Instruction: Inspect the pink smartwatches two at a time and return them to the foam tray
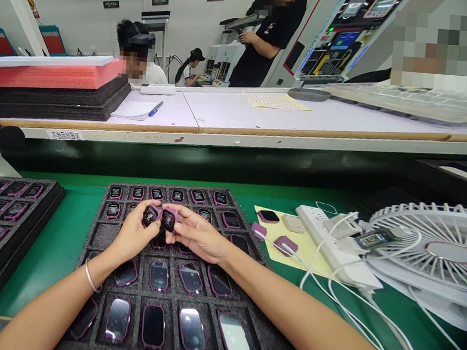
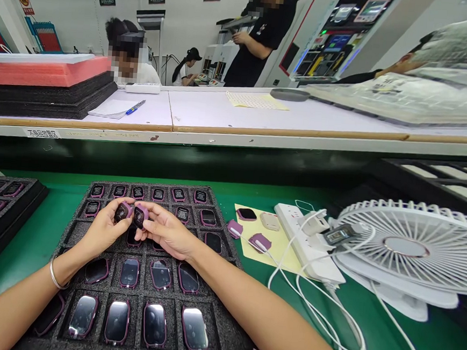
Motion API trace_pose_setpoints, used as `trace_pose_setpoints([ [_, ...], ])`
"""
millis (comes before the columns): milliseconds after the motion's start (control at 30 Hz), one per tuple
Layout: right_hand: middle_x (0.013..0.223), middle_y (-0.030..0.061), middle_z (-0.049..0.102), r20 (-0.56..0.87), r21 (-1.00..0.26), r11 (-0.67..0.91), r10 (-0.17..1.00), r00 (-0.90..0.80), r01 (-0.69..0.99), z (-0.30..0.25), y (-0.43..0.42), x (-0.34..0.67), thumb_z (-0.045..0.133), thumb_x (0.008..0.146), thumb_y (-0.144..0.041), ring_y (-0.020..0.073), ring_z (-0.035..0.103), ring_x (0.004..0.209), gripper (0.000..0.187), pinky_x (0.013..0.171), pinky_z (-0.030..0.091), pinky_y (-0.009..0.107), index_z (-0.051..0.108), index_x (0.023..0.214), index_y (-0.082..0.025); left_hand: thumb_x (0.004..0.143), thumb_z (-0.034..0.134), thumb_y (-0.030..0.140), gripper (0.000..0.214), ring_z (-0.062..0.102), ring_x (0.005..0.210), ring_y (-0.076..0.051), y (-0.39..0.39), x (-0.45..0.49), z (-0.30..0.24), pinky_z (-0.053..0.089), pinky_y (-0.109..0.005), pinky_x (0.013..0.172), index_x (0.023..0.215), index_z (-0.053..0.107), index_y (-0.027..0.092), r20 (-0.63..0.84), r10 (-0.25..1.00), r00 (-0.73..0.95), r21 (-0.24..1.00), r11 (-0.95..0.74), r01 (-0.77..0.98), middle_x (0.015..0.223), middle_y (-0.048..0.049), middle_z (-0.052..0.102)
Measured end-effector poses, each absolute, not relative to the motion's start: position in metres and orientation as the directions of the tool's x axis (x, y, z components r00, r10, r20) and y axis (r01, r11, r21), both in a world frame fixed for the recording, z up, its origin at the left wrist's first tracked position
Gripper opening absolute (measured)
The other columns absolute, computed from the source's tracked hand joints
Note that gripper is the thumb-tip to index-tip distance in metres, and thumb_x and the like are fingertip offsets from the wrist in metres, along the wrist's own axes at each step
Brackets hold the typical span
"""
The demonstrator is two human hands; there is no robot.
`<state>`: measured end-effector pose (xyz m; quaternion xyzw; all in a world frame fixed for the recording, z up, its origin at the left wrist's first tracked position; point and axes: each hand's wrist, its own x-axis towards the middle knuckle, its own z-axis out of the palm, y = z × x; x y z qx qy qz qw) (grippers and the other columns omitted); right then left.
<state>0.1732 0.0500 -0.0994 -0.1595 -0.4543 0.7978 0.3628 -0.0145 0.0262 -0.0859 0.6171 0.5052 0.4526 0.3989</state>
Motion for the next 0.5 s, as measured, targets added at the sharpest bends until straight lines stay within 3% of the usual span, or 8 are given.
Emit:
trace_pose_setpoints([
  [333,0.096,0.0008,0.063,0.059,-0.835,-0.330,0.743,-0.667,-0.441,-0.098,0.050,0.171,0.081,0.080,-0.029,0.0130,0.065,0.076,0.048,0.078,0.049,0.031,0.061,0.123,-0.023,0.076,0.063,0.022,0.039,0.058,0.111,-0.021,0.027,-0.014,-0.084,0.043,-0.033,0.098,0.115,0.059,0.017,0.126,0.990,0.055,0.973,-0.135,0.188,0.118,-0.0076,0.065],
  [500,0.097,0.0050,0.068,-0.005,-0.806,-0.359,0.799,-0.602,-0.470,-0.094,0.054,0.173,0.076,0.082,-0.029,0.0166,0.066,0.078,0.052,0.072,0.047,0.030,0.057,0.129,-0.022,0.074,0.071,0.034,0.063,0.058,0.065,-0.010,0.027,-0.014,-0.075,0.046,-0.025,0.060,0.131,0.050,0.018,-0.088,0.994,0.062,0.992,0.094,-0.086,0.104,-0.0066,0.068],
])
